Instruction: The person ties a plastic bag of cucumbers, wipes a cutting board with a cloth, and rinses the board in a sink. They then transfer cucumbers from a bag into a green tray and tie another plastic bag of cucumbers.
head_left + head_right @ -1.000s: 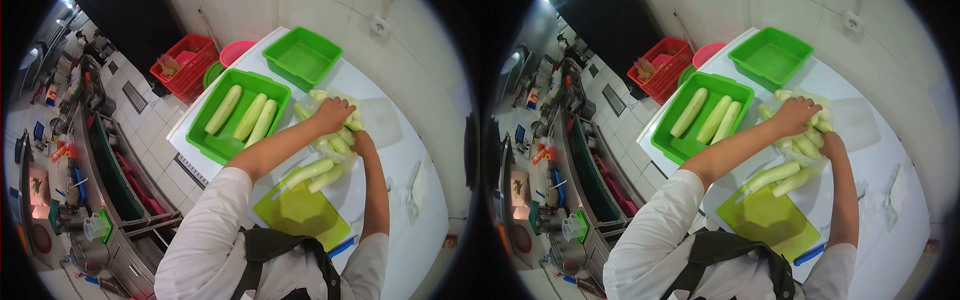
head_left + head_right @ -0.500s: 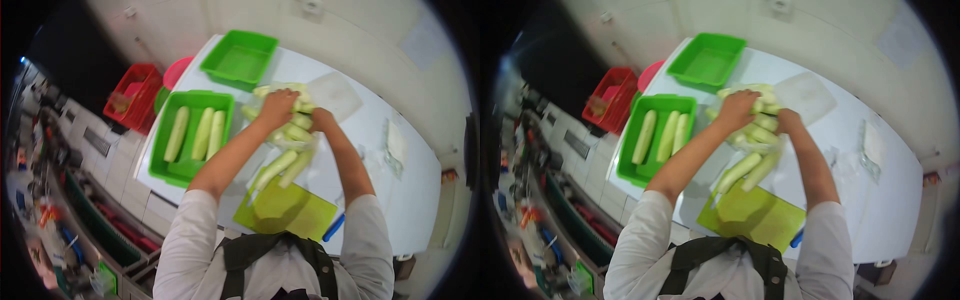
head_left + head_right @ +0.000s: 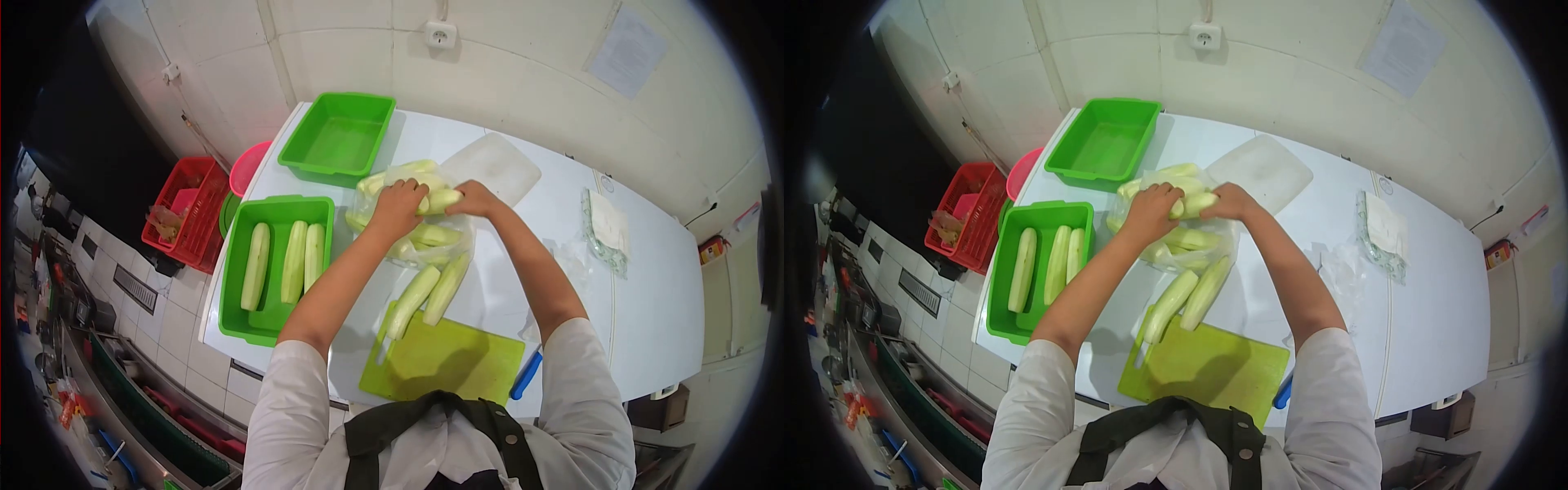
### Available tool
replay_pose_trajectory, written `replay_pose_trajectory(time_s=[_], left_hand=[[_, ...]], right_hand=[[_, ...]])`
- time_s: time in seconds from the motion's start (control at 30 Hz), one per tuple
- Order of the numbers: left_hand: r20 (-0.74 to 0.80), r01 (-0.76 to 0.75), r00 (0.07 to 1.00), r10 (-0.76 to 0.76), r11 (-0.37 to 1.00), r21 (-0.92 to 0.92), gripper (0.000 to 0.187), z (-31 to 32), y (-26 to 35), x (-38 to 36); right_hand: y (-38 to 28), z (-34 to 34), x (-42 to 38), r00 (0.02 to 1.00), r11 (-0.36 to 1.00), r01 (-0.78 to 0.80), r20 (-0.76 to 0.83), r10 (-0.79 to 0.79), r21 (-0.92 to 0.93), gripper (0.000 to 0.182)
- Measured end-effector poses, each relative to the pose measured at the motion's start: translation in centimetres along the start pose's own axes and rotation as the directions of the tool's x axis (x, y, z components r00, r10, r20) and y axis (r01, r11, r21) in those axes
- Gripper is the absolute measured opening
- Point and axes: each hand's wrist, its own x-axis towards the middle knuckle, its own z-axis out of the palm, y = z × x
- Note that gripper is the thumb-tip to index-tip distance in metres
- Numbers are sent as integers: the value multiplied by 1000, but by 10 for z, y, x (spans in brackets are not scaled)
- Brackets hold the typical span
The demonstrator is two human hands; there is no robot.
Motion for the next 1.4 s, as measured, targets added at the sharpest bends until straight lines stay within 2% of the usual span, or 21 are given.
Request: replay_pose_trajectory(time_s=[0.03, 0.13, 0.27, 0.37, 0.43, 0.53, 0.6, 0.63, 0.67, 0.7, 0.73, 0.77, 0.8, 0.83, 0.9, 0.93, 1.0, 1.07, 1.13, 1.23, 1.4], left_hand=[[1, 5, 1000, -5, 1000, -7, 46, 1, -1, -1], [26, 21, 999, -20, 999, -24, 44, 2, -3, -1], [88, 76, 994, -72, 996, -45, 46, 2, -10, -7], [101, 134, 987, -122, 984, -118, 49, -5, -11, -13], [103, 175, 982, -159, 970, -170, 53, -6, -8, -15], [111, 168, 983, -146, 959, -228, 51, 1, -1, -15], [62, 205, 977, -204, 819, -536, 47, 7, 21, -11], [51, 211, 970, -239, 716, -666, 45, 0, 38, -10], [218, 331, 924, -313, 376, -865, 41, -7, 60, -11], [400, 415, 859, -319, -20, -909, 38, -33, 94, -9], [573, 451, 773, -273, -400, -798, 35, -52, 111, -21], [516, 399, 778, -359, -352, -847, 34, -57, 111, -31], [451, 348, 779, -436, -298, -889, 33, -62, 111, -40], [384, 301, 777, -499, -241, -923, 32, -65, 110, -47], [468, 233, 635, -615, -425, -875, 33, -77, 88, -71], [433, 209, 597, -675, -390, -897, 33, -84, 77, -84], [414, 212, 536, -736, -357, -910, 34, -103, 57, -115], [463, 174, 504, -729, -440, -881, 37, -115, 52, -134], [496, 163, 471, -729, -481, -861, 37, -119, 57, -148], [509, 199, 486, -711, -477, -856, 36, -123, 69, -158], [439, 256, 490, -753, -357, -898, 36, -129, 74, -169]], right_hand=[[-15, -2, -1, 976, 982, -178, 136, 168, 65, 39], [-36, 17, -11, 951, 857, -273, 256, 173, 437, 29], [-30, 15, -12, 955, 936, -241, 235, 181, 257, 33], [3, -7, -53, 957, 852, -260, 237, 166, 454, 31], [26, -20, -102, 973, 651, -227, 196, 122, 724, 34], [55, -29, -165, 992, 377, -112, 81, 96, 919, 47], [50, -26, -192, 1000, 145, -7, 6, 6, 989, 46], [32, -22, -198, 999, 121, 10, -6, -37, 993, 52], [16, -19, -201, 996, 133, 7, 5, -93, 991, 54], [-7, -12, -201, 988, 139, 2, 20, -155, 990, 55], [-60, 10, -200, 992, 269, 72, -40, -121, 961, 57], [-84, 24, -198, 998, 346, 57, -42, -51, 936, 56], [-104, 43, -197, 990, 541, 134, -131, -44, 830, 54], [-121, 55, -198, 987, 619, 156, -97, -128, 770, 56], [-127, 57, -201, 972, 675, 18, 146, -185, 737, 42], [-122, 51, -198, 947, 731, -29, 252, -198, 682, 35], [-77, 46, -169, 957, 820, 260, -23, -290, 510, 23], [-39, 46, -124, 930, 878, 236, -359, -79, 417, 23], [-12, 56, -81, 894, 921, 198, -447, -29, 336, 26], [13, 80, -44, 884, 972, 237, -415, -216, -3, 33], [0, 63, -32, 998, 989, 61, 5, -61, -135, 41]])
